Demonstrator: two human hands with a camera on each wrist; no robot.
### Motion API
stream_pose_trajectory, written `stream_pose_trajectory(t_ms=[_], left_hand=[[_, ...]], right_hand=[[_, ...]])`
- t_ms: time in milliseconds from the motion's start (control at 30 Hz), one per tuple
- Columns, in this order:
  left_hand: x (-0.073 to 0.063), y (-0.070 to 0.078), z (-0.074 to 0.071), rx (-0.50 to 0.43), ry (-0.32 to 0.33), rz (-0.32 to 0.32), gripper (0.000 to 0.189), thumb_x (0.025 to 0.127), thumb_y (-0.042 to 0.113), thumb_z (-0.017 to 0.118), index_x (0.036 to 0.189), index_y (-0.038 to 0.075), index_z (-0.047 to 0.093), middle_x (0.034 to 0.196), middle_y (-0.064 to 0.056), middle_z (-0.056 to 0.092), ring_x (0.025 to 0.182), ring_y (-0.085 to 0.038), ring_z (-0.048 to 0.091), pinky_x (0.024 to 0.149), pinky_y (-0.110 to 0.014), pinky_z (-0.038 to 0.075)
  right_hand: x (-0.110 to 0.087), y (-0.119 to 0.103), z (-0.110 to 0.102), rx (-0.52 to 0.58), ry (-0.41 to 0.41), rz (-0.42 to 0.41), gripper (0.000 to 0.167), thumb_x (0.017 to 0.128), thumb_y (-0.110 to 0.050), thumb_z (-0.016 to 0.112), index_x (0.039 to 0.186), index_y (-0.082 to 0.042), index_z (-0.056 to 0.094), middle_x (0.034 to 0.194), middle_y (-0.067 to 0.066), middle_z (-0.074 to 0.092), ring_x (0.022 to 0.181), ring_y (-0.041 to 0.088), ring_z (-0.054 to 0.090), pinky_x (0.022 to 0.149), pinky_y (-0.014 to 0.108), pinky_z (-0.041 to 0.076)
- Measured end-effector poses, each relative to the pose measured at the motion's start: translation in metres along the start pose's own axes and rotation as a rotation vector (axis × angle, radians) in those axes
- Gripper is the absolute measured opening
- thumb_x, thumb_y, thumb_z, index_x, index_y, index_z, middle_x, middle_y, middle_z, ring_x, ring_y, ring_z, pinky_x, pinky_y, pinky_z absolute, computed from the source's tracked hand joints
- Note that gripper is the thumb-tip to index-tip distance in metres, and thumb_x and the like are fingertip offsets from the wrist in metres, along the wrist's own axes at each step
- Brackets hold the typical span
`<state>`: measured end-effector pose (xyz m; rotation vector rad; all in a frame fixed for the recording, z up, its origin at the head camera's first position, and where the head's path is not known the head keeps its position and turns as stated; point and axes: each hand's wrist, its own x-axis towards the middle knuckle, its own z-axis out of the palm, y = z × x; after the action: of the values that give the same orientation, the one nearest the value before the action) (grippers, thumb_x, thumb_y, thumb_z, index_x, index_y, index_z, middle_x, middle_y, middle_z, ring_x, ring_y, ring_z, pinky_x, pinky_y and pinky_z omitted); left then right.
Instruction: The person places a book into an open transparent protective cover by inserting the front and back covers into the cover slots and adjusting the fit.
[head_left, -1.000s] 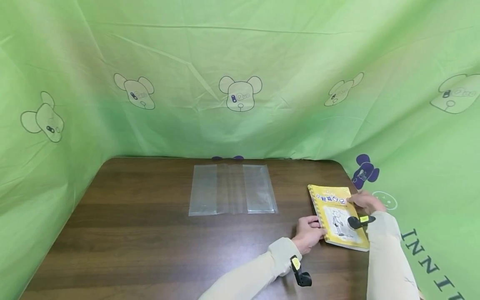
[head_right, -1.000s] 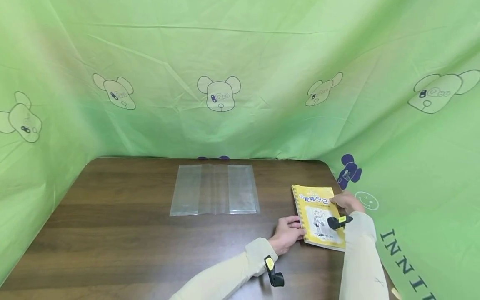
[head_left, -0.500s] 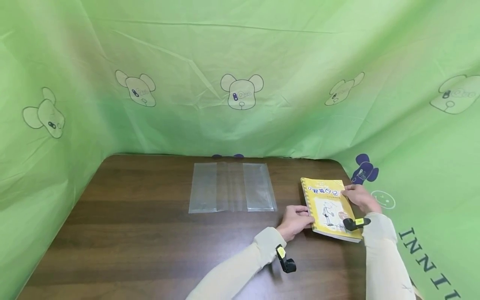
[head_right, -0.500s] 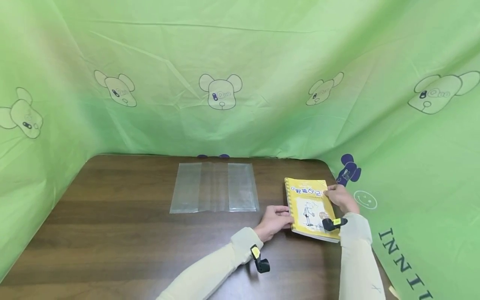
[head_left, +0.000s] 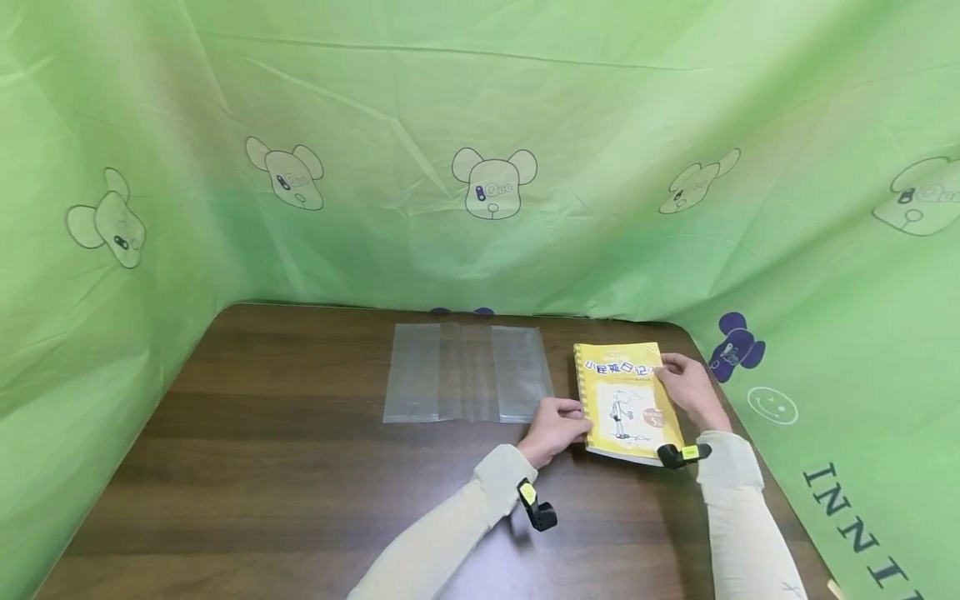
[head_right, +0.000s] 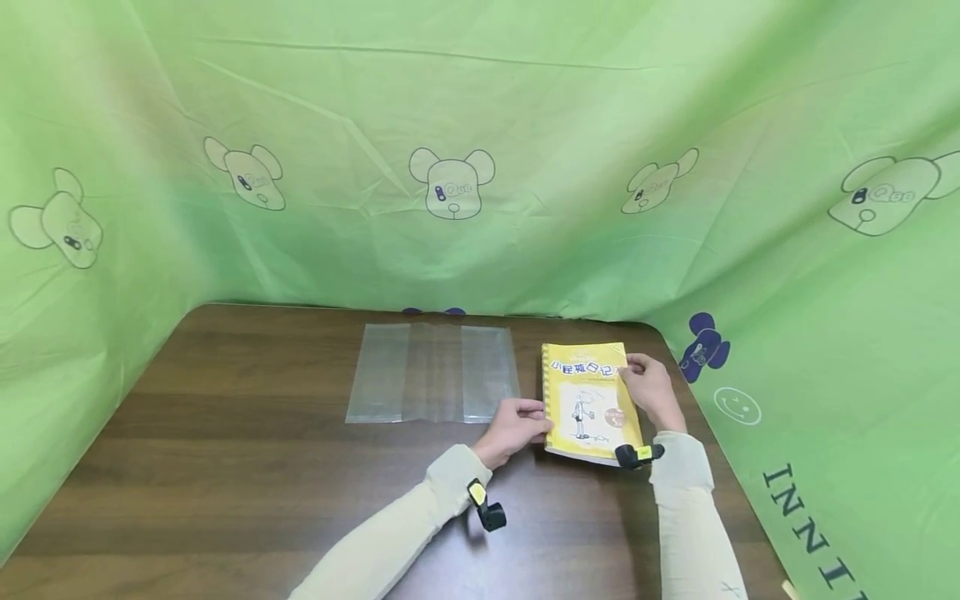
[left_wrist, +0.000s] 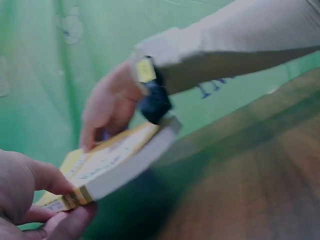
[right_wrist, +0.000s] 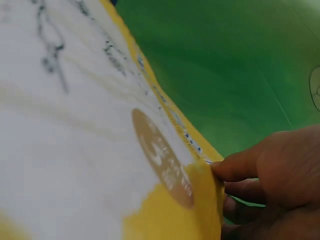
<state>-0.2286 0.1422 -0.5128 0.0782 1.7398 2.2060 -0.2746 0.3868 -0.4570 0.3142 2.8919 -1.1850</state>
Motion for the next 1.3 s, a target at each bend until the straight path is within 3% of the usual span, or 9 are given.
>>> stream_pose_trajectory(t_ms=[167, 400, 667, 933, 1133, 1300], left_hand=[[0.001, 0.015, -0.024, 0.006, 0.019, 0.035, 0.039, 0.081, -0.012, 0.068, 0.119, -0.017, 0.065, 0.086, -0.008, 0.065, 0.069, -0.011, 0.065, 0.070, -0.030, 0.064], [-0.002, 0.031, -0.053, 0.066, 0.040, 0.042, 0.037, 0.083, -0.011, 0.069, 0.120, -0.015, 0.066, 0.089, -0.008, 0.063, 0.071, -0.011, 0.063, 0.069, -0.028, 0.063], [-0.004, 0.034, -0.081, 0.207, 0.084, 0.104, 0.035, 0.086, -0.011, 0.068, 0.120, -0.017, 0.064, 0.089, -0.008, 0.061, 0.067, -0.009, 0.058, 0.059, -0.021, 0.055], [-0.012, 0.044, -0.105, 0.423, 0.219, 0.097, 0.034, 0.084, -0.008, 0.073, 0.118, -0.011, 0.069, 0.088, -0.009, 0.068, 0.068, -0.009, 0.063, 0.060, -0.022, 0.056], [-0.012, 0.046, -0.119, 0.496, 0.284, 0.102, 0.033, 0.083, -0.005, 0.076, 0.116, -0.008, 0.071, 0.089, -0.007, 0.070, 0.074, -0.010, 0.067, 0.066, -0.021, 0.057], [-0.011, 0.048, -0.127, 0.500, 0.324, 0.125, 0.034, 0.083, -0.006, 0.076, 0.116, -0.010, 0.070, 0.093, -0.010, 0.071, 0.082, -0.016, 0.071, 0.072, -0.024, 0.060]], right_hand=[[0.004, -0.010, 0.023, 0.068, 0.041, -0.033, 0.049, 0.106, -0.014, 0.048, 0.146, 0.013, 0.044, 0.130, 0.034, 0.057, 0.105, 0.027, 0.059, 0.068, 0.011, 0.049], [0.010, -0.030, 0.054, 0.249, 0.056, 0.015, 0.049, 0.106, -0.016, 0.045, 0.152, 0.002, 0.043, 0.135, 0.029, 0.058, 0.086, 0.005, 0.058, 0.069, 0.013, 0.052], [0.022, -0.061, 0.085, 0.291, 0.015, -0.012, 0.053, 0.099, -0.004, 0.044, 0.150, 0.007, 0.043, 0.135, 0.029, 0.057, 0.101, 0.019, 0.055, 0.069, 0.012, 0.047], [0.027, -0.079, 0.112, 0.303, -0.069, -0.034, 0.053, 0.101, -0.001, 0.046, 0.152, 0.009, 0.036, 0.139, 0.032, 0.054, 0.118, 0.034, 0.057, 0.075, 0.013, 0.050], [0.031, -0.090, 0.128, 0.304, -0.099, -0.045, 0.054, 0.102, -0.002, 0.046, 0.153, 0.009, 0.034, 0.141, 0.032, 0.053, 0.123, 0.037, 0.056, 0.080, 0.018, 0.052], [0.036, -0.097, 0.138, 0.310, -0.111, -0.069, 0.055, 0.100, -0.001, 0.048, 0.153, 0.009, 0.035, 0.142, 0.032, 0.052, 0.127, 0.039, 0.056, 0.094, 0.029, 0.054]])
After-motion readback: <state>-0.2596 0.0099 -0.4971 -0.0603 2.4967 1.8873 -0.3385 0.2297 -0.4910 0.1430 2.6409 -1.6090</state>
